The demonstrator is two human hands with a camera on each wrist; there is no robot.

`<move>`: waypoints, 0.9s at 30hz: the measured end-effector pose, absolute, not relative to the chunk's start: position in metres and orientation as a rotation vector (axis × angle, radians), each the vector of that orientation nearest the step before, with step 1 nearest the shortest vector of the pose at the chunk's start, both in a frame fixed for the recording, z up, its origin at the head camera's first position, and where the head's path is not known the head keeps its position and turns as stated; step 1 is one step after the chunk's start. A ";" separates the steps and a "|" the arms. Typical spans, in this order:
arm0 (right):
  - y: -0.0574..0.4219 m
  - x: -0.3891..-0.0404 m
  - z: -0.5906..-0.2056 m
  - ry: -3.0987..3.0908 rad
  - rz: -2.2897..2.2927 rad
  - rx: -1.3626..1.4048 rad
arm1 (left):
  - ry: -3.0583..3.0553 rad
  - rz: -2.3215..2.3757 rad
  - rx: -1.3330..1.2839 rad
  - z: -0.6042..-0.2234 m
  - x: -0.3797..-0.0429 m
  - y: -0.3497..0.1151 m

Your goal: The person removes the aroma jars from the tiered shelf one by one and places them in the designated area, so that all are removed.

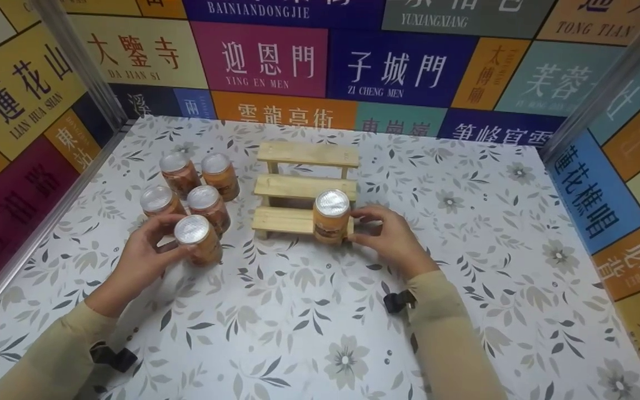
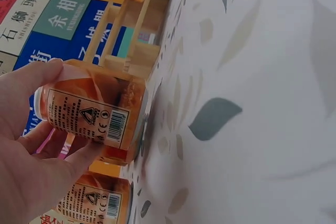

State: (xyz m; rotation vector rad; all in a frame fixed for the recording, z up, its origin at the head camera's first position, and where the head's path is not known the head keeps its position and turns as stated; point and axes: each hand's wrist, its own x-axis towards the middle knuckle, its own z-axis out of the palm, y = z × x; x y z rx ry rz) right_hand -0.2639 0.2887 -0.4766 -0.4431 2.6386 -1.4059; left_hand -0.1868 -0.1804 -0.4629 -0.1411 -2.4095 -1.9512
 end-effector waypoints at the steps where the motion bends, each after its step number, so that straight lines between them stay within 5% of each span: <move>1: 0.289 -0.264 -0.476 2.644 -1.398 -0.444 | -2.409 -1.948 -0.138 -0.463 -0.187 -0.181; 27: 0.291 -0.265 -0.477 2.644 -1.391 -0.442 | -2.395 -1.629 -0.245 -0.444 -0.187 -0.171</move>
